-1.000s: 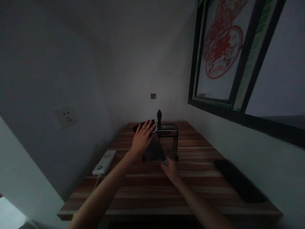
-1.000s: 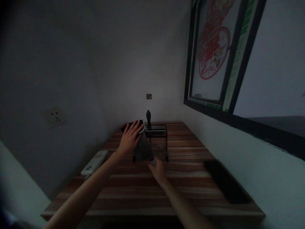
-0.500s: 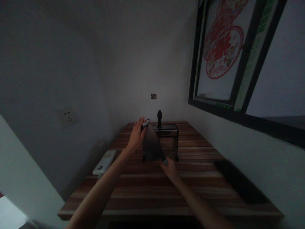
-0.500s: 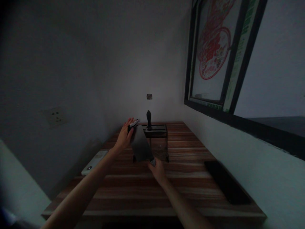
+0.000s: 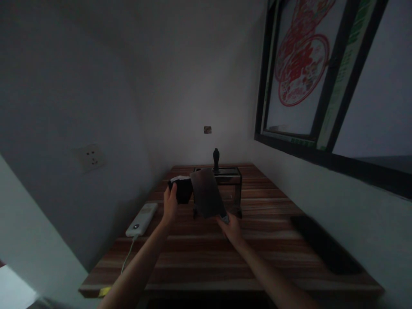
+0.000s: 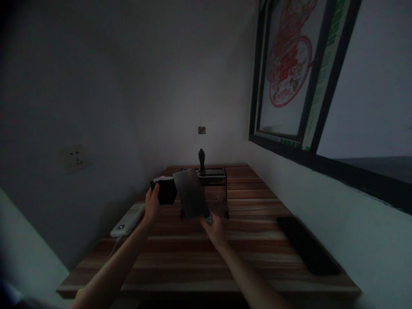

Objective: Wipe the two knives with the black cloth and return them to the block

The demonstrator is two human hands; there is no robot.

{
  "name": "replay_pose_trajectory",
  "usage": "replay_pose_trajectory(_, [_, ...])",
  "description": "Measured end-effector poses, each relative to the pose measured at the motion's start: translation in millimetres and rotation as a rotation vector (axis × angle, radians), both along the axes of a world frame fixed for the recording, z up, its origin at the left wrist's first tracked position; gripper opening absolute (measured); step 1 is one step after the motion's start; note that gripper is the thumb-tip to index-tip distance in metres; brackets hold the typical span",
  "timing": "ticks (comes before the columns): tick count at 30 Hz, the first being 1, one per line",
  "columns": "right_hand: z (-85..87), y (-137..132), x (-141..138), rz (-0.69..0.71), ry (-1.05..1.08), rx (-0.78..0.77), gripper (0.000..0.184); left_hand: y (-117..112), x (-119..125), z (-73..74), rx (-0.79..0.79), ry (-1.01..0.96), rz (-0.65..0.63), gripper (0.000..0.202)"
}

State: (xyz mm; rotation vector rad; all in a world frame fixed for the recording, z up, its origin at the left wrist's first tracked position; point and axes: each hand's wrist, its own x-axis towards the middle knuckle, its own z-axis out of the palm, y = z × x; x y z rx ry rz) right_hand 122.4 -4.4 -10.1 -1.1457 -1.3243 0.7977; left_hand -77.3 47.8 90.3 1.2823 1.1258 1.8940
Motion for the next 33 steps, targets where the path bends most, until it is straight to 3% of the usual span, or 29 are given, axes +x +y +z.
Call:
replay_pose_trajectory(6, [-0.1,-1.2,2.9,-0.024,0.074,0.008,0.03,-9.6,25.1,-29.8,-0.033,0.054,-0.099,0.042])
replay_pose_trajectory(11, [4.6,-3.2,5.9,-0.067,0.113,0.036,0.03,-14.8,41.5,-68.2,-0.036,0.263,-0.217,0.038])
replay_pose_trajectory(14, [8.2,-4.8,7.7,-0.079,0.128,0.02,0.03,-17.7,47.1,-82.4,-0.086,0.398,-0.351,0.042])
replay_pose_trajectory(17, [11.1,-6.0,10.0,-0.113,0.14,0.031,0.032,-19.7,50.3,-86.6,-0.09,0.547,-0.586,0.044])
replay_pose_trajectory(20, [13.3,-6.9,11.9,-0.103,0.158,0.078,0.03,-19.6,51.5,-89.0,-0.093,0.656,-0.692,0.044])
replay_pose_trajectory(24, [15.6,-6.8,14.6,-0.088,0.208,0.099,0.032,-18.0,51.6,-94.9,-0.098,0.75,-0.723,0.043])
replay_pose_trajectory(33, [28.7,-5.3,27.5,-0.134,0.398,0.134,0.031,-21.1,53.8,-99.8,-0.083,0.783,-0.661,0.04])
